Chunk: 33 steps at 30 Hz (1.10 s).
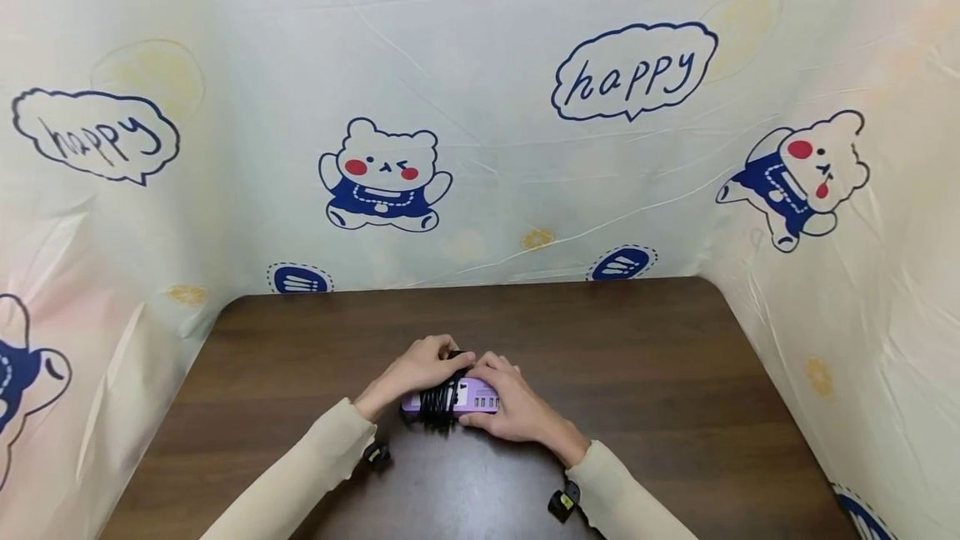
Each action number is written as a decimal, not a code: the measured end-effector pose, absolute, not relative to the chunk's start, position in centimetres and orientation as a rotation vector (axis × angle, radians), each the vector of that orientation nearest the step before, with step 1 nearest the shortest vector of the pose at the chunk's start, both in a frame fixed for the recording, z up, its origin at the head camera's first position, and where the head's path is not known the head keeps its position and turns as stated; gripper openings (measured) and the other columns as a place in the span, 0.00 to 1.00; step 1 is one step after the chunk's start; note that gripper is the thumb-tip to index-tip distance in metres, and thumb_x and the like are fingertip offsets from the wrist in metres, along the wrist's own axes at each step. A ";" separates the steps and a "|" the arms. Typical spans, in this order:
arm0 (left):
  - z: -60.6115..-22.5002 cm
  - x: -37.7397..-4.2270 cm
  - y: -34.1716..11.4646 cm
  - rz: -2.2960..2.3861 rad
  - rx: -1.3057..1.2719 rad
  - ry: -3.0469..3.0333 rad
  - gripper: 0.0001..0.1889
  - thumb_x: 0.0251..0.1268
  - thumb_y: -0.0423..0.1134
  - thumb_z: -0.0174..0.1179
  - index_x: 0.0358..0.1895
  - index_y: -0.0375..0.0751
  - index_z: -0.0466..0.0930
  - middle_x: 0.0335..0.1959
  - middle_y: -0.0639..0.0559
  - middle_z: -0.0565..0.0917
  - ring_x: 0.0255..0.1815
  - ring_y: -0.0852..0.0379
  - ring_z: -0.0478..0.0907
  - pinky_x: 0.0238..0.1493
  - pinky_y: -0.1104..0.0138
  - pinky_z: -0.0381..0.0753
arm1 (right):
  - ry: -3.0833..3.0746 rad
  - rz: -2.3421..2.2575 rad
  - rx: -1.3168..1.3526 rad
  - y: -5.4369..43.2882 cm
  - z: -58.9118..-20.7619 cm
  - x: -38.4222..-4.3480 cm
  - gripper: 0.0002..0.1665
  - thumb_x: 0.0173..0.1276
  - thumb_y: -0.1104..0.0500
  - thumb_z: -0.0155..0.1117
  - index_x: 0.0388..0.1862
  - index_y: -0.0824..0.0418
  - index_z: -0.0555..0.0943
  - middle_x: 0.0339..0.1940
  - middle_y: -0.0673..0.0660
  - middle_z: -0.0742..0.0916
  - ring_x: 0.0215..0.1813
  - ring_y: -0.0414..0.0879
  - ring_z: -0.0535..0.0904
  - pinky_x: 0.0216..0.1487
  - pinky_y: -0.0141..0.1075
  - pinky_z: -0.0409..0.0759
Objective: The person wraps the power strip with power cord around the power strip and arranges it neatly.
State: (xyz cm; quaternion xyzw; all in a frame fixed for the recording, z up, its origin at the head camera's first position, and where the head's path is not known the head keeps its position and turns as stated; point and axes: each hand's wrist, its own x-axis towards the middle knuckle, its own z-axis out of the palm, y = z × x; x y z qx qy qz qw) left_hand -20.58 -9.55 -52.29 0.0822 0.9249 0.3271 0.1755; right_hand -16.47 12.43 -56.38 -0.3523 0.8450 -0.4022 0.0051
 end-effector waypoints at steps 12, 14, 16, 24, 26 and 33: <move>-52.1 -20.6 -8.6 0.835 0.212 2.615 0.20 0.74 0.60 0.56 0.47 0.48 0.85 0.42 0.50 0.87 0.44 0.51 0.82 0.49 0.47 0.79 | 2.664 -1.216 -1.033 12.9 -56.1 -16.7 0.34 0.56 0.50 0.89 0.59 0.58 0.85 0.51 0.48 0.84 0.48 0.40 0.80 0.49 0.33 0.81; -51.9 -20.7 -8.5 0.841 0.199 2.606 0.21 0.74 0.60 0.56 0.48 0.46 0.85 0.45 0.48 0.88 0.47 0.48 0.83 0.53 0.44 0.79 | 2.675 -1.208 -1.038 13.0 -56.1 -16.9 0.35 0.55 0.51 0.89 0.60 0.59 0.85 0.51 0.48 0.85 0.48 0.40 0.80 0.49 0.34 0.81; -51.6 -20.8 -8.5 0.845 0.187 2.594 0.22 0.75 0.59 0.57 0.50 0.44 0.85 0.49 0.46 0.88 0.50 0.47 0.84 0.57 0.42 0.78 | 2.687 -1.194 -1.039 13.0 -56.1 -17.0 0.36 0.56 0.51 0.89 0.60 0.59 0.84 0.50 0.49 0.85 0.47 0.40 0.81 0.49 0.35 0.81; -51.5 -21.1 -9.1 0.831 0.173 2.535 0.27 0.78 0.63 0.55 0.55 0.42 0.84 0.53 0.44 0.87 0.54 0.46 0.83 0.57 0.45 0.80 | 2.693 -1.115 -1.009 13.0 -56.3 -17.0 0.40 0.55 0.47 0.89 0.63 0.59 0.82 0.53 0.49 0.86 0.51 0.41 0.81 0.54 0.37 0.82; -51.5 -21.2 -9.2 0.840 0.171 2.533 0.27 0.78 0.64 0.54 0.55 0.43 0.84 0.53 0.45 0.87 0.53 0.47 0.83 0.56 0.46 0.80 | 2.699 -1.120 -1.008 13.0 -56.2 -17.0 0.41 0.55 0.47 0.89 0.63 0.60 0.81 0.53 0.49 0.85 0.51 0.41 0.81 0.54 0.38 0.82; -51.2 -21.3 -9.4 0.838 0.183 2.523 0.26 0.79 0.65 0.53 0.53 0.45 0.84 0.50 0.46 0.87 0.50 0.49 0.83 0.54 0.48 0.81 | 2.703 -1.103 -0.996 13.0 -55.6 -17.1 0.42 0.55 0.47 0.89 0.64 0.59 0.80 0.54 0.48 0.84 0.51 0.40 0.80 0.54 0.37 0.82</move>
